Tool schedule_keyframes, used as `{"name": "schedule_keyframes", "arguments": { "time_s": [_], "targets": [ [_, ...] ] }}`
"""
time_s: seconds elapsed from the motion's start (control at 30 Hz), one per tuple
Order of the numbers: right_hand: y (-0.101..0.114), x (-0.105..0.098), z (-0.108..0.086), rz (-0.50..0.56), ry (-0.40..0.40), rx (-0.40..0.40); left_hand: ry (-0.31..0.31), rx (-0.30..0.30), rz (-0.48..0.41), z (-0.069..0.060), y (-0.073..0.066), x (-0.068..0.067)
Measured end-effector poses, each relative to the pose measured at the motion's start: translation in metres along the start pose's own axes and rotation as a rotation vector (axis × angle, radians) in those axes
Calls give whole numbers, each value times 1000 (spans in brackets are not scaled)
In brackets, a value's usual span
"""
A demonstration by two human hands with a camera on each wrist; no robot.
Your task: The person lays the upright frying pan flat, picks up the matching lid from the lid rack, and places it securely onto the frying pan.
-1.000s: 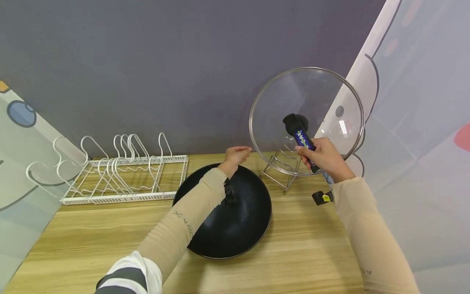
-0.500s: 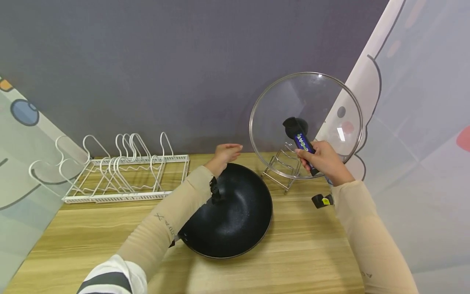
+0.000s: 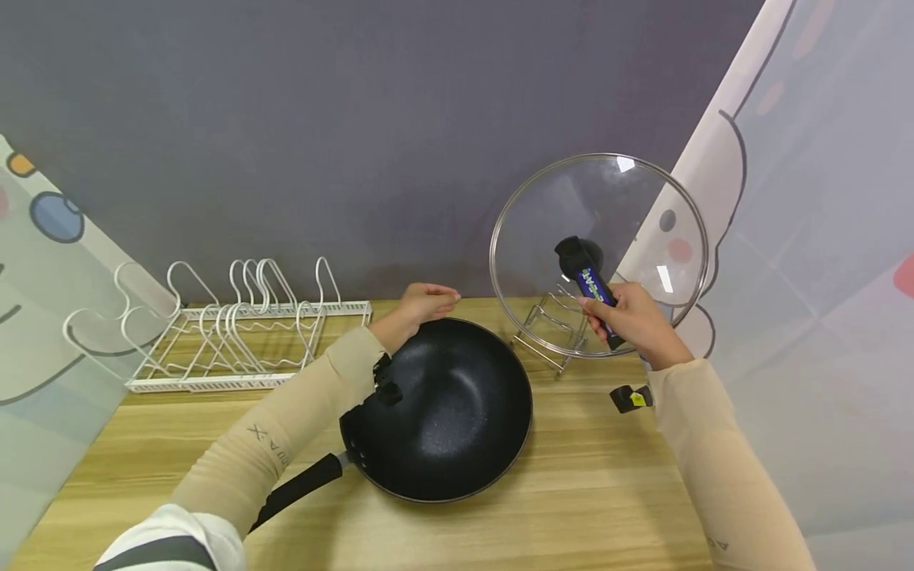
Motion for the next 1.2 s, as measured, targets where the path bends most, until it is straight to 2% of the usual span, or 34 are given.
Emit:
{"name": "schedule_keyframes", "arguments": {
  "time_s": [0.17, 0.33, 0.53, 0.73, 0.8, 1.0, 1.1, 1.2],
  "targets": [
    [-2, 2, -1, 16, 2, 5, 15, -1, 65, -11, 5, -10],
    [-3, 5, -2, 13, 9, 14, 16, 26, 149, -21, 9, -22],
    [-3, 6, -4, 25, 24, 47, 35, 58, 175, -35, 11, -36],
    [-3, 9, -6, 3, 37, 44, 62, 28, 229, -52, 20, -45],
    [-2, 10, -6, 11, 42, 38, 65, 36, 259, -58, 23, -50],
    [-4, 13, -6, 2, 43, 25, 50, 76, 333, -73, 30, -68],
    [-7, 15, -7, -20, 42, 29, 44, 62, 365, -81, 33, -78],
    [-8, 18, -8, -14, 51, 36, 67, 66, 413, -90, 34, -86]
  ]
}}
Point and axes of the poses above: each hand's wrist, its own z-axis towards the middle knuckle, its own x-axis out of the palm, y = z × x, the point moved 8 cm from there along z, towards the middle knuckle, and after that the axes turned 3 degrees about -x, right-handed, at the moved point
